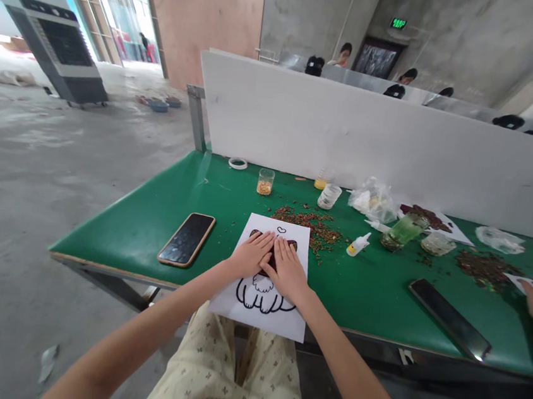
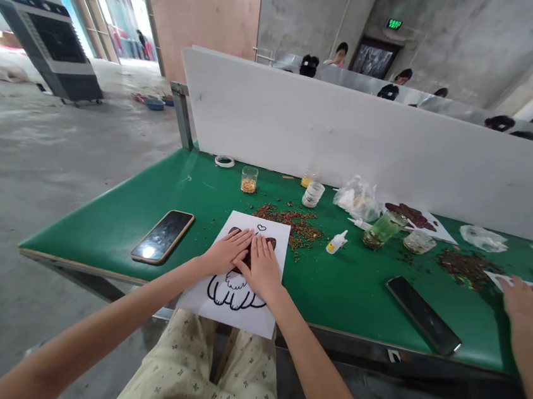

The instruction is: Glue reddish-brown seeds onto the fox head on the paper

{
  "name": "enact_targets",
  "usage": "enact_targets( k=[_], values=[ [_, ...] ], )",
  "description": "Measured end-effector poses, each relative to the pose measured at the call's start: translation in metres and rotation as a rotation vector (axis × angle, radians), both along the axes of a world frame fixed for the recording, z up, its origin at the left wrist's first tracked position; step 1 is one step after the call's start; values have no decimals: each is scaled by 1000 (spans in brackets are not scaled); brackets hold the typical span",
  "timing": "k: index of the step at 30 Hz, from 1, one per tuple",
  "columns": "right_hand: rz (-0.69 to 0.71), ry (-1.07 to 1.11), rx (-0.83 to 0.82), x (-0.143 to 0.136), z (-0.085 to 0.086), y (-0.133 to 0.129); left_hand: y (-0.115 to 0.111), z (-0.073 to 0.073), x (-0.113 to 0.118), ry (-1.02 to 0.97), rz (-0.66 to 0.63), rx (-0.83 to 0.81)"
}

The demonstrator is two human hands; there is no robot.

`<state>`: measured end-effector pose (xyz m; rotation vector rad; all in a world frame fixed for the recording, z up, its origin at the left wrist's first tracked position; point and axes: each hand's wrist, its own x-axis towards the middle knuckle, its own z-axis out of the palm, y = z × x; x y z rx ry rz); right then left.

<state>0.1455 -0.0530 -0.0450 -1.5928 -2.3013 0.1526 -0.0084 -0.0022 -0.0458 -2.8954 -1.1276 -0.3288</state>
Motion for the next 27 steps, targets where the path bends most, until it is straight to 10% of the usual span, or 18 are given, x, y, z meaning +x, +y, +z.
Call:
enact_targets(
  k=[27],
  values=[
    [-20, -65, -37, 4, 11, 5, -5, 13, -3, 25, 42, -8]
  ],
)
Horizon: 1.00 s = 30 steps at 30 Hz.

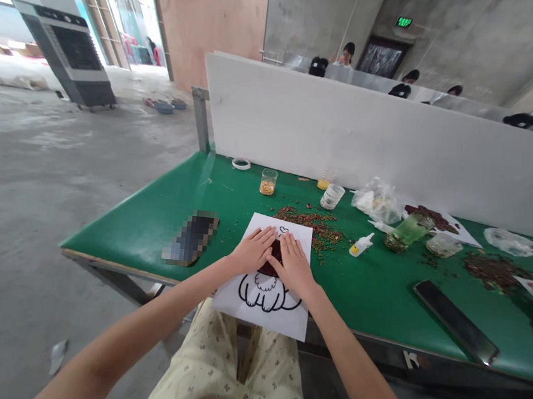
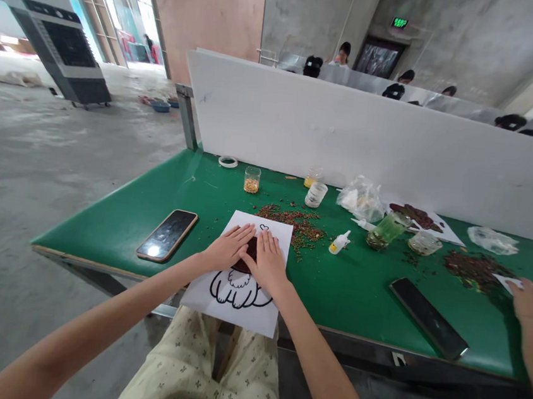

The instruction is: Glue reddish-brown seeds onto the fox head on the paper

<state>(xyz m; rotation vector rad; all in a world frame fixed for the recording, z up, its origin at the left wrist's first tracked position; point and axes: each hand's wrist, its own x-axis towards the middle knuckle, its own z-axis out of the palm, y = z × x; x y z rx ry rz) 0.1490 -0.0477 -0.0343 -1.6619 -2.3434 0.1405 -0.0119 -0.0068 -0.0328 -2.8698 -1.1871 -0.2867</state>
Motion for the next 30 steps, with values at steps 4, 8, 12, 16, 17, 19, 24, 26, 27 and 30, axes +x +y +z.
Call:
enact_targets(
  k=[4, 8, 12, 16, 17, 19, 24, 26, 27, 30],
  values=[
    [-10, 8, -47, 3, 2, 5, 4, -1, -2, 8, 0, -28],
    [-12, 31, 9, 6, 4, 6, 8, -2, -5, -20, 33, -3],
    [10, 6, -17, 6, 1, 6, 8, -1, -5, 0, 37, -3],
    [9, 6, 14, 6, 4, 7, 8, 3, -4, -21, 46, 20],
    [6, 15, 36, 6, 5, 7, 8, 4, -3, -34, 45, 28],
    [11, 23, 44, 7, 6, 6, 7, 3, -3, -41, 28, 18],
    [38, 35, 12, 13, 4, 4, 7, 6, -5, -64, 26, -40],
    [2, 64, 84, 17, 4, 3, 9, 9, -8, -122, 55, -5],
    [-10, 71, 112, 19, 4, 3, 9, 10, -9, -139, 61, 7],
    [23, 51, 86, 22, 1, 2, 8, 9, -12, -103, 34, -28]
  ],
)
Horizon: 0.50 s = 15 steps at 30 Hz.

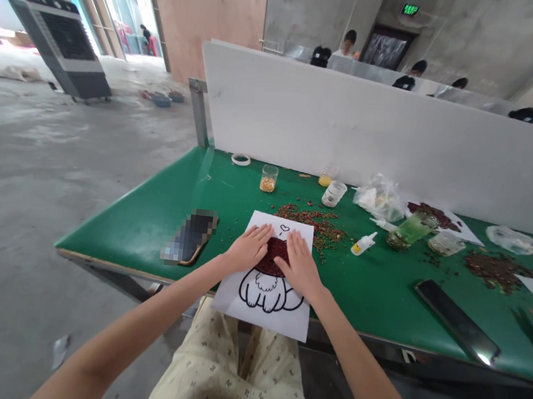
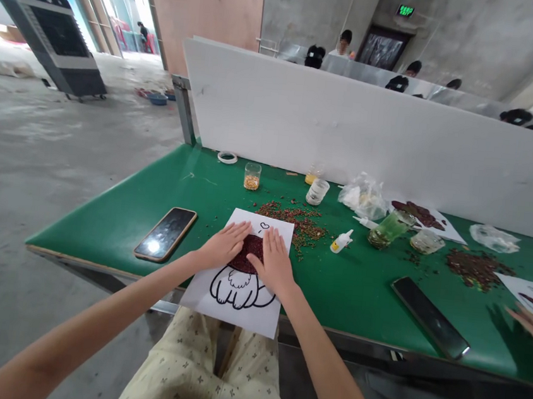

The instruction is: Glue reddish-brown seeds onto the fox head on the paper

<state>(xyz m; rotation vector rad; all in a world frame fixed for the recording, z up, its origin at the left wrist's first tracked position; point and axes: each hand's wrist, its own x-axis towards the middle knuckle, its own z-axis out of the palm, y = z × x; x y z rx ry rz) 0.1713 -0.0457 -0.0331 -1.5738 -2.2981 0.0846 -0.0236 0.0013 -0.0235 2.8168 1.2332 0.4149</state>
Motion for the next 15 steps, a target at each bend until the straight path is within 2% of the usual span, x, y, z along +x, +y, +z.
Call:
enact_targets(
  k=[3, 7, 11, 15],
  values=[
    [24, -31, -39, 1, 1, 1, -2, -2, -1, 32, -2, -28],
    [-21, -20, -5, 1, 5, 3, -4, 0, -2, 4, 52, -12],
    [33, -11, -90, 4, 2, 5, -3, 3, -5, 62, 24, -69],
    [-21, 75, 5, 15, 0, 6, 0, 10, -9, -51, 78, 30]
  ],
)
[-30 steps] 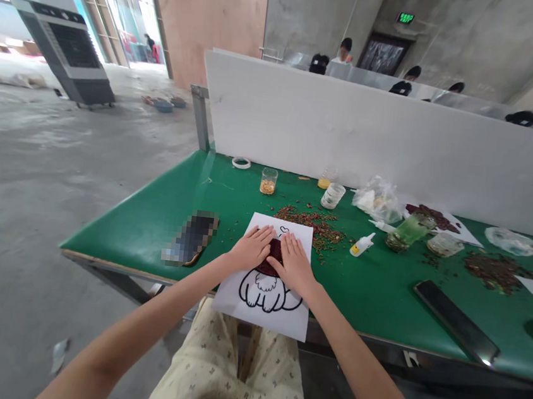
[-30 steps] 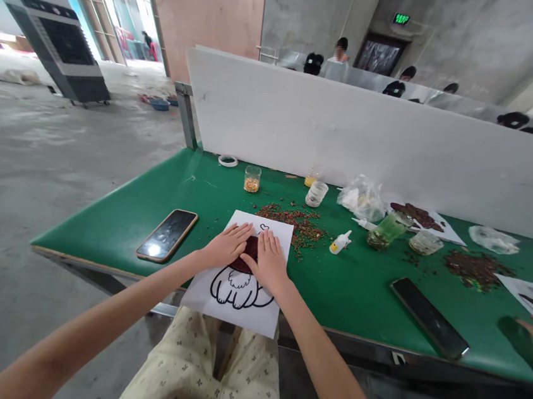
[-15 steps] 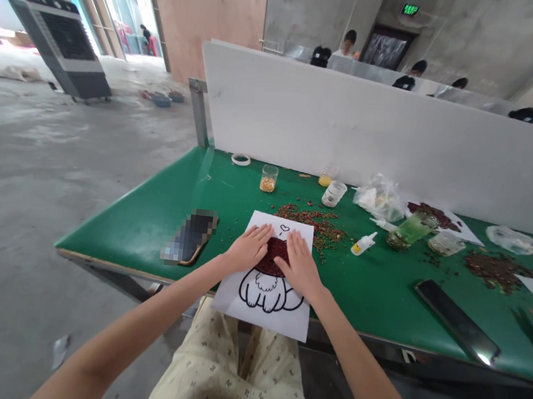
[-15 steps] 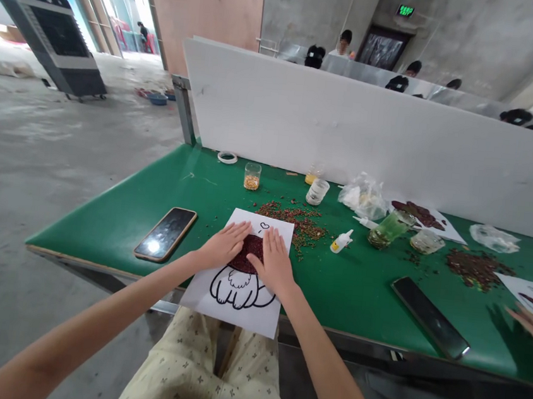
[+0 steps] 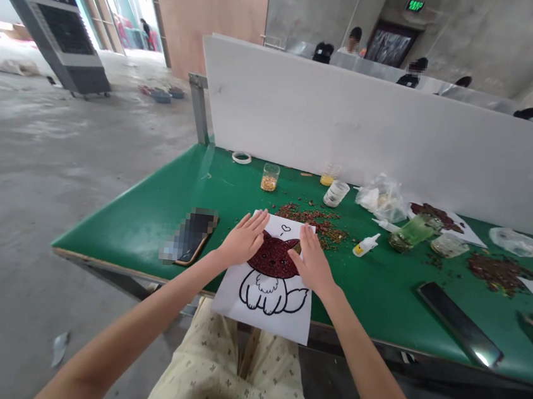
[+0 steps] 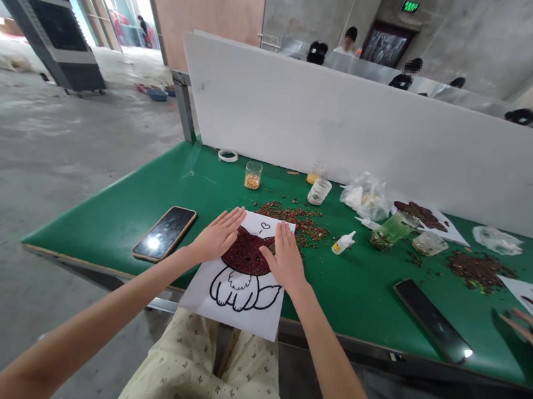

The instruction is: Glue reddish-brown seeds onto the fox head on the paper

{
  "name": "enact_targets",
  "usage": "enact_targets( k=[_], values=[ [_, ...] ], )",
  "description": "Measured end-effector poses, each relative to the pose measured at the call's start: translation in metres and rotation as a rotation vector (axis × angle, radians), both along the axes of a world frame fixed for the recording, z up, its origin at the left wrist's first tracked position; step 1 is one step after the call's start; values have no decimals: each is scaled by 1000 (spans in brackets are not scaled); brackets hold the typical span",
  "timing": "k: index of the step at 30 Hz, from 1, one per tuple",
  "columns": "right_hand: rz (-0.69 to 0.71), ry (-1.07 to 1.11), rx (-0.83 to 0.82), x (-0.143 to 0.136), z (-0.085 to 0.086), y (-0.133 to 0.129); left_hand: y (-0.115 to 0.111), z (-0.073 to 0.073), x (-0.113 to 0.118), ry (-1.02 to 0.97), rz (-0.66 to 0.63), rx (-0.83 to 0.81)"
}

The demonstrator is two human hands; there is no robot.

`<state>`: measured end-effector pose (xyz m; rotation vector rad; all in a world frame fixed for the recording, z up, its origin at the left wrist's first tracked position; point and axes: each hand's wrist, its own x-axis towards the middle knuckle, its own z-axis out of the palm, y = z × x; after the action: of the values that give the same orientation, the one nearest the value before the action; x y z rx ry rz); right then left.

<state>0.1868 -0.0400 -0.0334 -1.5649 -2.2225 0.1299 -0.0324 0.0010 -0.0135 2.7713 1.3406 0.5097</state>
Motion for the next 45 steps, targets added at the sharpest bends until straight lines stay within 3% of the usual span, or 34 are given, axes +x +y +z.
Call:
enact_targets(
  k=[7, 11, 14, 19, 24, 29, 32, 36, 40, 45],
  values=[
    [-1, -54, -30, 1, -1, -2, -6, -10, 8, 53, -57, -62],
    [-28, -34, 26, -4, 1, -1, -6, -9, 9, -31, 34, 9],
    [6, -77, -45, -7, 1, -1, -8, -9, 12, 42, -8, -47],
    [-47, -35, 41, -6, 2, -3, -10, -10, 17, -27, 27, 3],
    [-2, -73, -10, -11, -3, -6, -9, -15, 22, 68, -15, -37],
    [-15, -47, -2, -17, -6, -6, -8, -14, 22, 34, 5, 18],
    [-4, -31, -46, -19, -4, -5, -9, -14, 21, 59, -15, -47],
    [-8, 184, -64, -15, 11, 8, 0, -4, 23, -55, 17, -87],
    [76, 609, -310, -11, 23, 33, 18, 9, 27, -338, 104, -111],
    [143, 929, -541, -8, 22, 49, 27, -4, 20, -488, 179, -71]
  ],
)
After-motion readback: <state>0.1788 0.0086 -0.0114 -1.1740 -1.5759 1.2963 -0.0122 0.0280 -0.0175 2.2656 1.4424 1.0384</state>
